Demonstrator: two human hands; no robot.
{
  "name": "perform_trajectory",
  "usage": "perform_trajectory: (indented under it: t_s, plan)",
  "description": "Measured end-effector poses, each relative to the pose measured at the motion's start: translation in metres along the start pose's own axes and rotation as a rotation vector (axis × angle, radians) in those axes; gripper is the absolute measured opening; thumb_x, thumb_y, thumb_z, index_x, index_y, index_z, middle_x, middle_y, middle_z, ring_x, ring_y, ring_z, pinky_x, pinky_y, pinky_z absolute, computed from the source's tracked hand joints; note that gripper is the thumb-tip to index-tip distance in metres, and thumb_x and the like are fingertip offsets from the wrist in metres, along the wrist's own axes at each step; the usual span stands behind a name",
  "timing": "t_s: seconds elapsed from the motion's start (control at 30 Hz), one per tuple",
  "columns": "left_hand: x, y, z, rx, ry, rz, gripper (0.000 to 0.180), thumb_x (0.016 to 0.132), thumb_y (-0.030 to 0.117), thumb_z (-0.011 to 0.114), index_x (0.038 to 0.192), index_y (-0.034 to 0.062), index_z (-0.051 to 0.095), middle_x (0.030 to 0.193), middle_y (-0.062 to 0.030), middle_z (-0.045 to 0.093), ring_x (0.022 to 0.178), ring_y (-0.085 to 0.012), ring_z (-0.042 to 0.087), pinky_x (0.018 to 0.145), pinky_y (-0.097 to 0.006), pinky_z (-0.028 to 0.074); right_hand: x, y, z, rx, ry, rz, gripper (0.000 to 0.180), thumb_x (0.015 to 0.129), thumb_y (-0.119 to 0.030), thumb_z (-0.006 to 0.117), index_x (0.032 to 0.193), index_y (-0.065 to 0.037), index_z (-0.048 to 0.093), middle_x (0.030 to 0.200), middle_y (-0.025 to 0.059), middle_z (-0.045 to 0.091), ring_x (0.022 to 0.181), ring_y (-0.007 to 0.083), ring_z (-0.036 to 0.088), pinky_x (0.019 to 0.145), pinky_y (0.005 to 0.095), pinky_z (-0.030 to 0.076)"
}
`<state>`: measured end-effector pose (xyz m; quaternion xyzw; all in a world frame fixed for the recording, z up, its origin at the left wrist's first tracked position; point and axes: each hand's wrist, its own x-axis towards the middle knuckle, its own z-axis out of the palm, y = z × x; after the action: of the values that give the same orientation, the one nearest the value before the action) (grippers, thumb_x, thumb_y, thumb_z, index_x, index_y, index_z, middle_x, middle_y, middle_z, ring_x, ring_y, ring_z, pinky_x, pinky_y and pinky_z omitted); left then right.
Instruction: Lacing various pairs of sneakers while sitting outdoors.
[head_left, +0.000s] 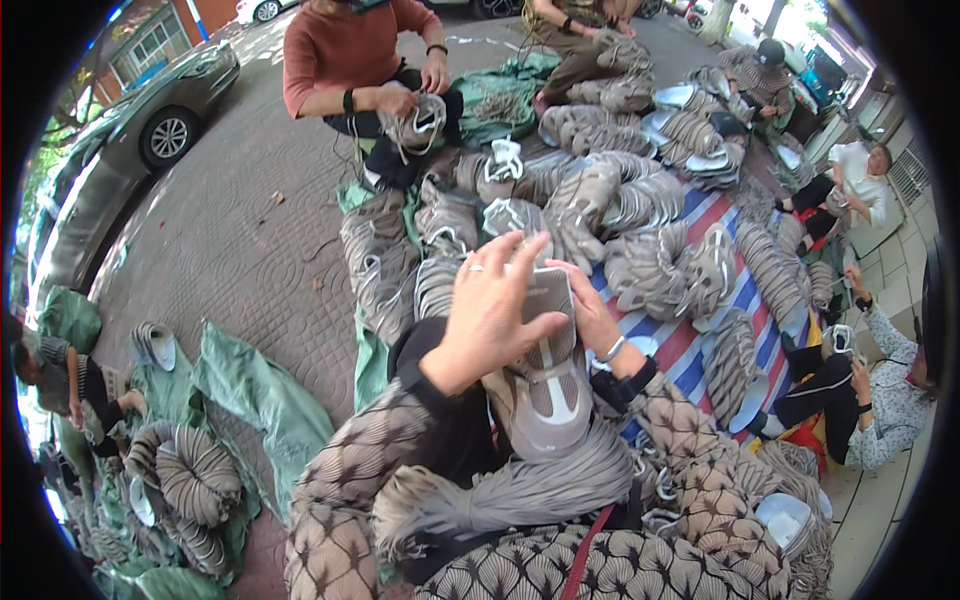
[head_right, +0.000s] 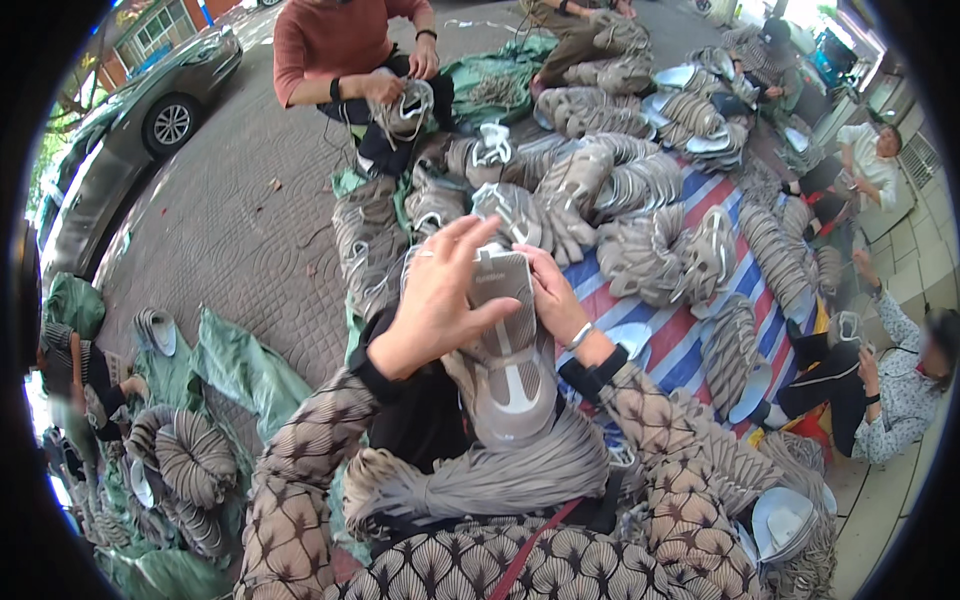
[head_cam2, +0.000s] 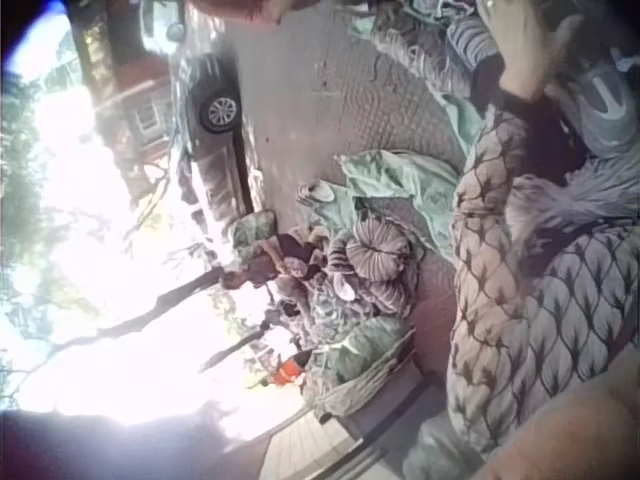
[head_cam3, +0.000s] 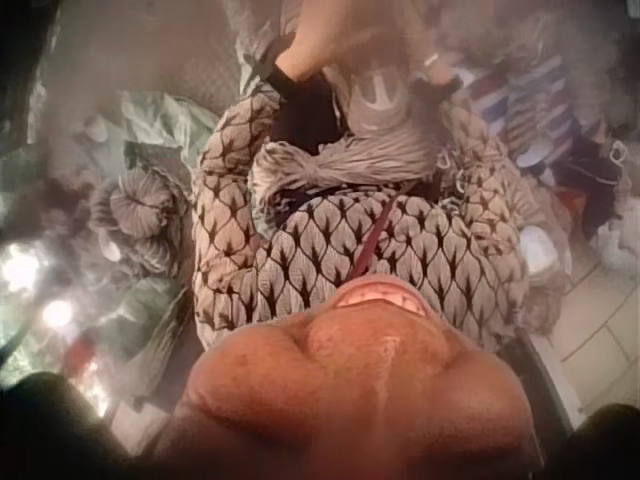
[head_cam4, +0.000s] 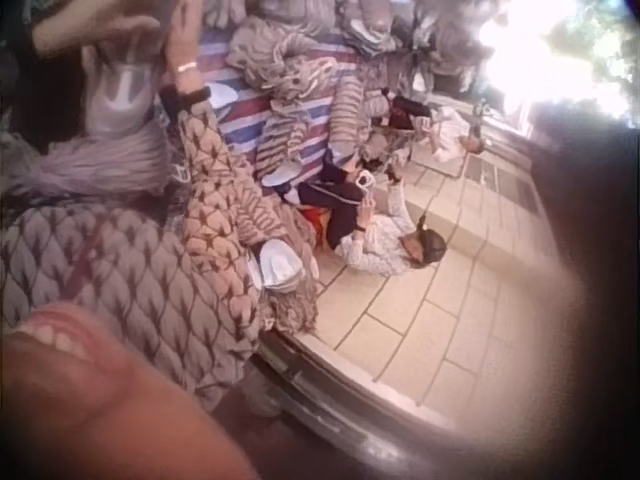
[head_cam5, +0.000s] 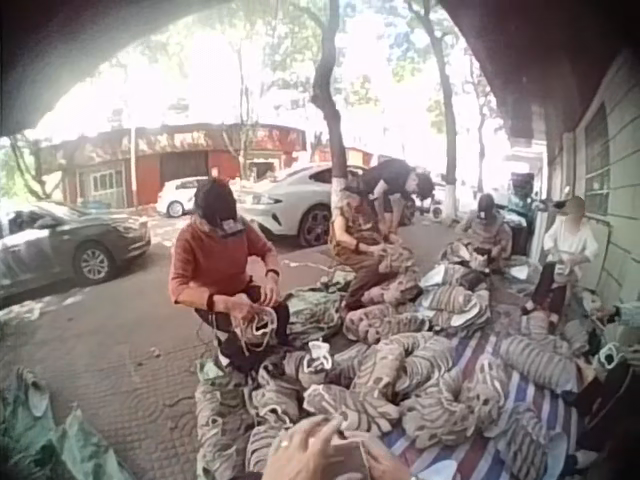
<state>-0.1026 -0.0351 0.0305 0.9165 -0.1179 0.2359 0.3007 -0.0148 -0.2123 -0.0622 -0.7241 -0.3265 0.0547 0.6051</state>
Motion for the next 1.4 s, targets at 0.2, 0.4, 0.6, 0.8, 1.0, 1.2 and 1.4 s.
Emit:
perform_trajectory:
  t_s: [0.2,0.4,0.6,0.8,1.0,1.2,1.4]
  plan:
    - [-0.003,0.003,0.049,0.155,-0.144,-0.007,0.057,0.078,0.033,0.063,0.129,0.0149,0.047,0.102,-0.0137,0.054,0.09,-0.0312,0.056,0.078,-0.041,0.043,0.01,0.007,0.007,0.274,0.151,0.102,0.02,0.098,-0.019,0.044,0.099,-0.005,0.059,0.086,-0.0024,0.059,0.079,0.0035,0.052,0.07,0.0185,0.043]
    - [0.006,-0.009,0.051,0.321,-0.055,-0.037,0.055,0.079,0.03,0.061,0.13,0.0154,0.047,0.093,-0.012,0.054,0.081,-0.0293,0.055,0.067,-0.041,0.041,0.026,0.01,-0.002,0.382,0.287,0.152,0.022,0.095,-0.024,0.05,0.085,-0.006,0.058,0.068,-0.0048,0.051,0.058,0.0041,0.045,0.051,0.0195,0.037]
    - [0.001,-0.012,0.052,0.427,-0.069,-0.078,0.047,0.08,0.032,0.061,0.12,0.0093,0.053,0.091,-0.0093,0.055,0.084,-0.0264,0.056,0.069,-0.039,0.039,0.044,-0.027,0.006,0.455,0.233,0.213,0.023,0.095,-0.019,0.049,0.079,-0.003,0.056,0.056,-0.0054,0.042,0.048,0.0023,0.035,0.044,0.0203,0.026]
    - [-0.005,-0.01,0.054,0.506,-0.094,-0.092,0.039,0.079,0.034,0.06,0.108,0.0076,0.056,0.088,-0.0092,0.055,0.085,-0.0261,0.056,0.068,-0.039,0.039,0.059,-0.049,0.014,0.367,0.111,0.27,0.027,0.094,-0.021,0.052,0.076,-0.002,0.058,0.058,-0.0046,0.047,0.052,0.0024,0.04,0.047,0.0198,0.032]
    - [0.001,-0.028,0.052,0.215,-0.149,-0.194,0.045,0.079,0.025,0.06,0.115,-0.0004,0.05,0.105,-0.0166,0.057,0.091,-0.0333,0.058,0.079,-0.043,0.042,0.068,-0.016,0.034,-0.139,0.107,0.024,0.024,0.092,-0.024,0.051,0.086,-0.001,0.058,0.072,0.0125,0.062,0.067,0.0274,0.061,0.062,0.0345,0.047]
    - [0.015,-0.045,0.013,-0.054,0.075,-0.018,0.061,0.079,0.021,0.062,0.131,-0.0016,0.039,0.128,-0.0267,0.044,0.12,-0.0403,0.041,0.1,-0.046,0.033,0.06,-0.024,0.016,-0.011,-0.022,-0.018,0.038,0.094,-0.035,0.049,0.112,-0.002,0.056,0.105,0.0162,0.062,0.095,0.0278,0.061,0.081,0.0334,0.046]
    - [-0.045,-0.089,-0.003,-0.453,-0.489,-0.309,0.047,0.088,0.031,0.059,0.12,-0.0013,0.049,0.122,-0.0208,0.052,0.114,-0.0329,0.05,0.095,-0.037,0.04,0.035,-0.012,0.036,0.015,-0.246,0.24,0.024,0.091,-0.027,0.055,0.09,-0.005,0.063,0.068,0.0025,0.057,0.063,0.0084,0.049,0.059,0.0276,0.042]
